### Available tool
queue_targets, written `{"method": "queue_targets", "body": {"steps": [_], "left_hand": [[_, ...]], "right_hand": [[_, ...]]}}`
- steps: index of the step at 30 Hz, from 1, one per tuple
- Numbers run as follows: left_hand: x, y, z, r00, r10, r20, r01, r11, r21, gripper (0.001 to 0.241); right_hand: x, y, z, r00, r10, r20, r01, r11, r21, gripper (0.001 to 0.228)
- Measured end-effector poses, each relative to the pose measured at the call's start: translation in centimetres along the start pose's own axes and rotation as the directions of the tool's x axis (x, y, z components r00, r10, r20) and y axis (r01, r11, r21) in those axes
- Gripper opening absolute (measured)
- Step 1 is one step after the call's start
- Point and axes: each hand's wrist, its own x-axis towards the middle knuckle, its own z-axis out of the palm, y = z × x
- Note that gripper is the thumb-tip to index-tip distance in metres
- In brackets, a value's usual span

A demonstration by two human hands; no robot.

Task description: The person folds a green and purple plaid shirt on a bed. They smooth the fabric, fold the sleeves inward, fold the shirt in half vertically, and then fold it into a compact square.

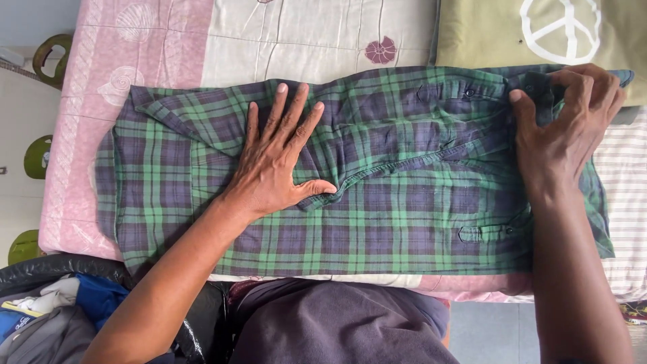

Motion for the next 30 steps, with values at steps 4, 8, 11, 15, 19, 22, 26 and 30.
{"method": "queue_targets", "body": {"steps": [4, 8, 11, 15, 19, 22, 26, 30], "left_hand": [[0.1, 0.3, -0.6, 1.0, -0.019, -0.023, 0.018, 1.0, -0.015, 0.135], [0.1, 0.3, -0.7, 0.999, -0.046, 0.027, 0.045, 0.999, 0.027, 0.155], [0.3, 0.3, -0.6, 0.995, -0.067, 0.072, 0.066, 0.998, 0.015, 0.158], [0.5, 0.0, -0.4, 0.988, -0.062, 0.142, 0.055, 0.997, 0.057, 0.143], [0.6, 0.0, -0.6, 0.987, -0.058, 0.149, 0.049, 0.997, 0.067, 0.139], [0.9, 0.1, -0.9, 0.984, -0.067, 0.167, 0.055, 0.996, 0.074, 0.14], [0.9, 0.3, -1.1, 0.983, -0.063, 0.172, 0.05, 0.996, 0.079, 0.136], [0.8, 0.4, -1.1, 0.984, -0.06, 0.166, 0.045, 0.995, 0.091, 0.133]], "right_hand": [[0.3, 2.1, -0.8, 0.996, -0.052, -0.068, 0.051, 0.999, -0.012, 0.022], [0.7, 4.9, -1.6, 0.9, 0.388, 0.197, -0.434, 0.77, 0.467, 0.014], [1.0, 6.5, -1.2, 0.768, 0.521, 0.373, -0.641, 0.617, 0.457, 0.01], [0.9, 7.2, -0.5, 0.815, 0.445, 0.372, -0.549, 0.8, 0.244, 0.015], [1.9, 5.3, -1.8, 0.861, 0.389, 0.327, -0.481, 0.832, 0.277, 0.022], [2.1, 4.9, -2.3, 0.858, 0.385, 0.341, -0.501, 0.771, 0.392, 0.023], [0.7, 5.8, -1.3, 0.904, 0.342, 0.257, -0.417, 0.841, 0.346, 0.023], [0.0, 7.4, -0.5, 0.963, 0.245, 0.111, -0.266, 0.808, 0.526, 0.025]]}}
